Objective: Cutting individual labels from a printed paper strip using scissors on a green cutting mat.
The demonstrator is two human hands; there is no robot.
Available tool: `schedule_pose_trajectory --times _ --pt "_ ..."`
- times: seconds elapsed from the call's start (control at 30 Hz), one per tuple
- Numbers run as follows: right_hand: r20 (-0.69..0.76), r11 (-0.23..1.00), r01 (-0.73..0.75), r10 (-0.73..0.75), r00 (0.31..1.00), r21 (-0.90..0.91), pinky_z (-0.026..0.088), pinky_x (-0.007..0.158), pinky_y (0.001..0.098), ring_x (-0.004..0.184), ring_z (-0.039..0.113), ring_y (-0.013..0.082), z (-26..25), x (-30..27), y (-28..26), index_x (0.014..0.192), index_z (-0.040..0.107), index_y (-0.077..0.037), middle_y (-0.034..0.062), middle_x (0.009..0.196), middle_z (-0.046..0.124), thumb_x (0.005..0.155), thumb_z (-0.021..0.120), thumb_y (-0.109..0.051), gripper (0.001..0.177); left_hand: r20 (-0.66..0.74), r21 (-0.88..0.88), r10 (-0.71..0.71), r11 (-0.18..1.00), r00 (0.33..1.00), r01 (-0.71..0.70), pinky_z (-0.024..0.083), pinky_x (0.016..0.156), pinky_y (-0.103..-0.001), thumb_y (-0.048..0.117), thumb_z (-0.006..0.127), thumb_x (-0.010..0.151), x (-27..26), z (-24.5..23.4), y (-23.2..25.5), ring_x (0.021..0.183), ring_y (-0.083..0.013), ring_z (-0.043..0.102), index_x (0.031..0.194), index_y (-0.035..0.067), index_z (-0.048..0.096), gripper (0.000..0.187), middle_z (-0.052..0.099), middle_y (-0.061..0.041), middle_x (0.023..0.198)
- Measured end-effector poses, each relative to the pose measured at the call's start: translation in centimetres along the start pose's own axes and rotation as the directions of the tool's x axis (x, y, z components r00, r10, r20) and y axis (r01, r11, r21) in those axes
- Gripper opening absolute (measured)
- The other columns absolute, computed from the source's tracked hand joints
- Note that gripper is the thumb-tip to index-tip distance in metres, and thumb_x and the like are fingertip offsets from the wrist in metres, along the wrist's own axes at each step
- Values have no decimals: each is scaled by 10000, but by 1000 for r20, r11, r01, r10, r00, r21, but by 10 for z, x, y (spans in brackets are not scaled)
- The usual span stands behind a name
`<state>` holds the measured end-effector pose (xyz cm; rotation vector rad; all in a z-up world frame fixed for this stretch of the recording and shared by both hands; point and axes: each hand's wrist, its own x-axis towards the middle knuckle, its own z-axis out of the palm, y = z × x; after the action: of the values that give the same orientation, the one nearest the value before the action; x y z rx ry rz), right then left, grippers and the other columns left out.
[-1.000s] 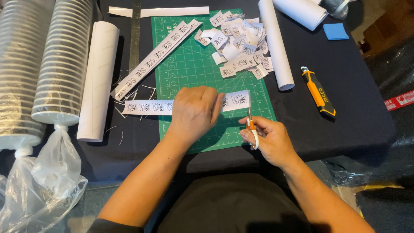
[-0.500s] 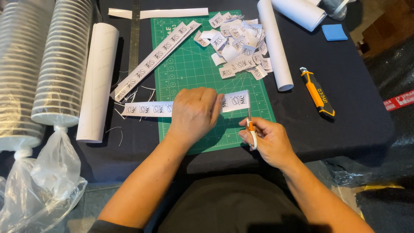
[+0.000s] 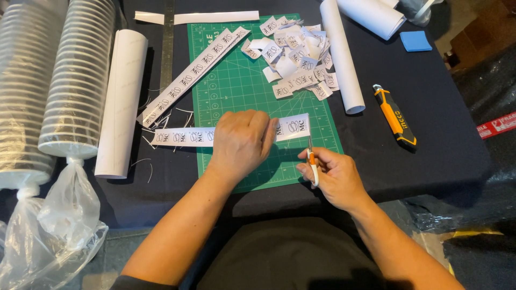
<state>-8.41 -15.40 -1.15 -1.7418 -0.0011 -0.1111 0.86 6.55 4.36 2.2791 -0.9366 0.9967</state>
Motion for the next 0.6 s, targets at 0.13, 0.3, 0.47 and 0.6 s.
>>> schedule_pose_trajectory --times 0.13,0.3,0.47,0.6 --pt "-8 1000 3 -3 1000 -16 567 504 239 508 651 118 -1 0 2 1063 758 48 136 599 706 863 847 -86 257 -9 -5 0 1000 1000 0 487 516 -260 191 589 1015 0 0 0 439 -151 546 692 153 575 326 449 42 483" --pt "-18 1000 -2 2 1000 1 556 533 227 496 639 103 2 -2 -5 1082 770 30 127 595 709 849 871 -120 295 -14 -37 28 999 1000 -29 491 512 -265 188 591 1012 -1 -2 1 436 -163 544 683 151 569 332 440 36 476" --pt "-21 1000 -7 7 1000 -11 553 527 227 491 638 102 -3 -1 6 1067 773 29 126 589 708 849 872 -125 284 -22 -36 26 999 999 -27 492 511 -277 204 589 1016 -3 1 2 442 -170 548 691 156 566 330 437 35 485" --pt "-22 999 -6 5 1000 -37 545 516 233 478 627 104 -4 0 11 1045 776 26 121 578 704 854 869 -127 262 -26 -37 23 999 999 -24 493 510 -282 207 585 1020 -4 1 2 445 -176 548 694 152 566 331 437 28 489"
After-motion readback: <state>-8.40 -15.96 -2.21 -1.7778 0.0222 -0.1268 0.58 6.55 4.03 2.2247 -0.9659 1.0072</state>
